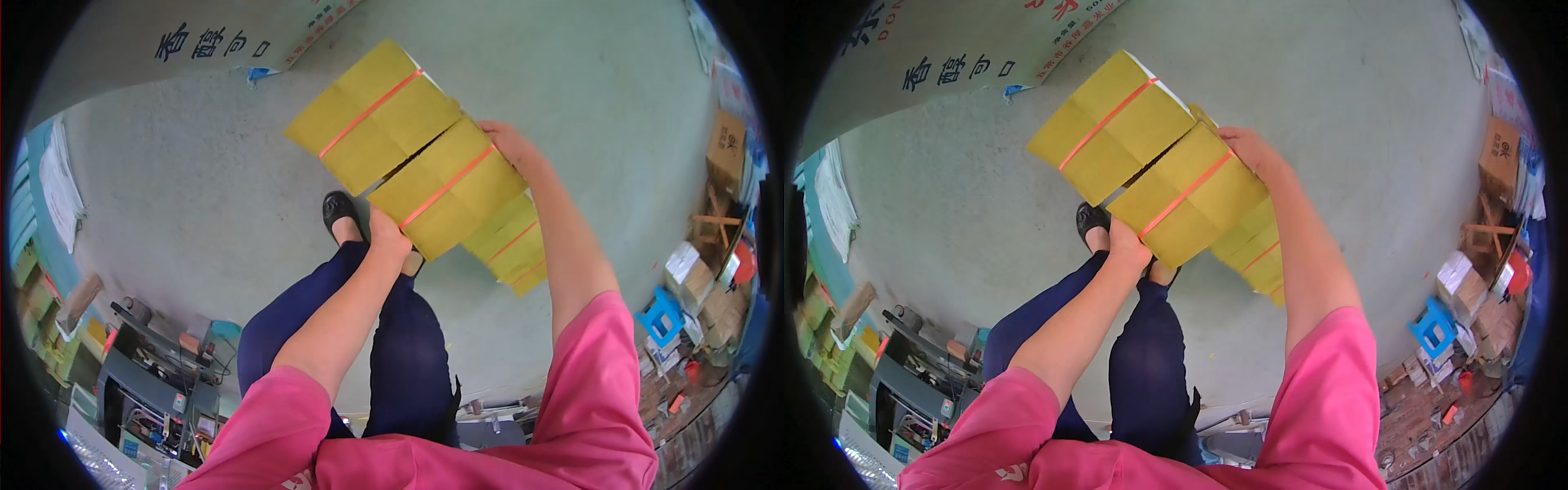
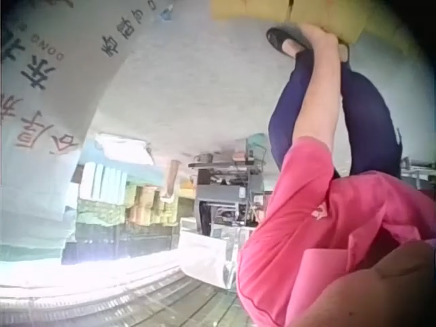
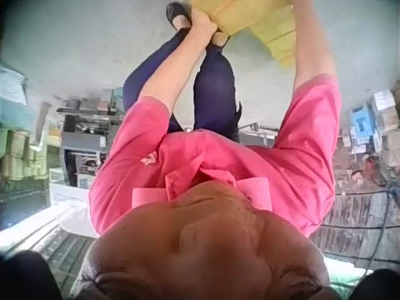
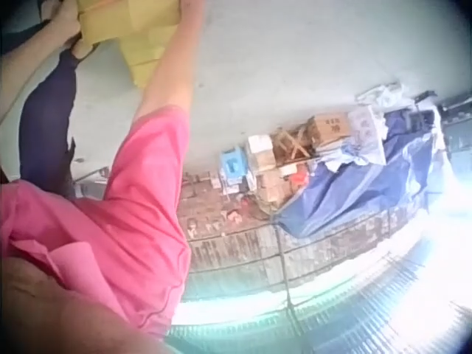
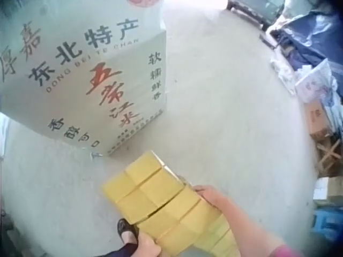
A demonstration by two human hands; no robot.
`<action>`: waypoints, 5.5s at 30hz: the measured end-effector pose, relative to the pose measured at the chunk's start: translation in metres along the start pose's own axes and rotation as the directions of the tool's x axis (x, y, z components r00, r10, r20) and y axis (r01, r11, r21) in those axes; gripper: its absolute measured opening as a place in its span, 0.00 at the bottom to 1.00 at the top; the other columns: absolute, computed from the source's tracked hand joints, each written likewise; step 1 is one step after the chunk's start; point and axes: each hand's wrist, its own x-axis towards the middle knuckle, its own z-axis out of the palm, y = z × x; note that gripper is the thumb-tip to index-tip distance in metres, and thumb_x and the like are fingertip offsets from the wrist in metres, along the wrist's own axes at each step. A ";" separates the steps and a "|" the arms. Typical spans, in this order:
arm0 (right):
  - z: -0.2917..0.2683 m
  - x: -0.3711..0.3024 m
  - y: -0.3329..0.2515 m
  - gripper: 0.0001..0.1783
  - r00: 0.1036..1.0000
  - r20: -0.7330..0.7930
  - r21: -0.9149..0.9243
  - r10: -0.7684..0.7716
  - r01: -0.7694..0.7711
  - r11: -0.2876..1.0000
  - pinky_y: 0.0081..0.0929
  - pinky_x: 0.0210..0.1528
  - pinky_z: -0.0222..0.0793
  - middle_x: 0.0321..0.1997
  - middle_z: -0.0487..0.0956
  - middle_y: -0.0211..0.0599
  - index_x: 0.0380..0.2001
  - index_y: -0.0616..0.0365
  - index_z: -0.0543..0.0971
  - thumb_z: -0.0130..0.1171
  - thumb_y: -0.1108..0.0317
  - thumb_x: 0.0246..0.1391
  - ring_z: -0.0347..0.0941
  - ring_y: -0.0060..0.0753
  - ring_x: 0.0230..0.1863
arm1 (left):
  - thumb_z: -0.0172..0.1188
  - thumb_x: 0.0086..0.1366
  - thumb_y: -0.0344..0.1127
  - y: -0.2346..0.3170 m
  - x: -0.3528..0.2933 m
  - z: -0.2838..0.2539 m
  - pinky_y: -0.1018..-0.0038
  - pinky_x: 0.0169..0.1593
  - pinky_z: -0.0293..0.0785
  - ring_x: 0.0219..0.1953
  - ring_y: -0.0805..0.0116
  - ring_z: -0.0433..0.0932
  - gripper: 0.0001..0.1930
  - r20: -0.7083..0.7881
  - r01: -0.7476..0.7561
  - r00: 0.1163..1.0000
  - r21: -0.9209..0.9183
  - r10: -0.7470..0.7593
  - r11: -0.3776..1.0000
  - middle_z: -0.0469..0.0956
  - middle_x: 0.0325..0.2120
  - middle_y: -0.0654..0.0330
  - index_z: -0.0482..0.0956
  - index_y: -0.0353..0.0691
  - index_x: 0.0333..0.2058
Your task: The recorder bundles yellow paper stacks using a strapping machine, weighs them, and organizes them on a table.
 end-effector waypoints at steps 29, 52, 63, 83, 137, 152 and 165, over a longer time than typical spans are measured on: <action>-0.018 -0.025 -0.008 0.27 0.933 -0.110 -0.147 -0.341 0.324 0.934 0.40 0.65 0.57 0.64 0.70 0.32 0.62 0.46 0.71 0.45 0.48 0.64 0.59 0.35 0.67 | 0.48 0.65 0.67 0.036 -0.042 0.008 0.39 0.62 0.57 0.66 0.53 0.54 0.42 -0.030 0.199 0.979 0.376 -0.203 0.905 0.56 0.64 0.53 0.53 0.46 0.67; -0.045 -0.008 0.041 0.28 0.938 -0.206 -0.418 -0.280 0.174 0.892 0.37 0.44 0.73 0.46 0.80 0.39 0.50 0.56 0.78 0.49 0.45 0.60 0.76 0.39 0.44 | 0.49 0.63 0.69 0.030 -0.035 0.008 0.37 0.63 0.53 0.68 0.50 0.54 0.44 0.072 0.214 0.956 0.488 -0.284 0.846 0.54 0.66 0.51 0.51 0.45 0.68; -0.028 -0.018 0.092 0.17 0.932 -0.363 0.066 0.027 -0.003 0.998 0.33 0.43 0.72 0.35 0.83 0.39 0.41 0.57 0.82 0.59 0.60 0.52 0.78 0.37 0.40 | 0.50 0.64 0.67 0.026 -0.034 0.007 0.37 0.62 0.56 0.67 0.53 0.56 0.42 0.069 0.229 0.954 0.467 -0.293 0.854 0.57 0.65 0.53 0.54 0.45 0.66; -0.040 -0.046 0.074 0.20 0.816 0.147 -0.730 -0.559 0.471 0.495 0.42 0.45 0.72 0.45 0.80 0.41 0.52 0.53 0.75 0.51 0.73 0.55 0.76 0.50 0.45 | 0.48 0.62 0.70 0.030 -0.034 0.008 0.40 0.63 0.57 0.68 0.51 0.54 0.45 0.036 0.205 0.965 0.517 -0.261 0.831 0.54 0.66 0.51 0.51 0.46 0.68; -0.056 -0.066 0.078 0.29 0.928 -0.205 0.248 -0.312 0.357 0.900 0.37 0.67 0.56 0.66 0.69 0.36 0.61 0.52 0.71 0.54 0.58 0.56 0.60 0.41 0.68 | 0.50 0.64 0.67 0.033 -0.029 0.008 0.42 0.63 0.57 0.67 0.53 0.55 0.42 0.049 0.157 0.974 0.552 -0.220 0.819 0.54 0.66 0.53 0.53 0.45 0.67; 0.011 -0.046 0.047 0.28 0.962 -0.183 0.253 -0.205 0.247 0.935 0.30 0.63 0.57 0.56 0.75 0.35 0.58 0.54 0.75 0.51 0.48 0.61 0.66 0.33 0.59 | 0.54 0.68 0.46 0.073 -0.033 0.018 0.42 0.58 0.66 0.63 0.57 0.62 0.31 0.153 -0.092 0.988 0.396 0.033 0.914 0.58 0.63 0.56 0.53 0.48 0.64; 0.003 -0.048 0.043 0.28 0.944 -0.208 0.061 -0.255 0.273 0.960 0.32 0.65 0.56 0.60 0.74 0.38 0.59 0.53 0.73 0.46 0.47 0.64 0.65 0.35 0.63 | 0.50 0.71 0.44 0.051 -0.041 0.015 0.40 0.61 0.59 0.67 0.58 0.55 0.34 0.163 -0.155 0.982 0.437 0.091 0.886 0.52 0.67 0.60 0.42 0.56 0.69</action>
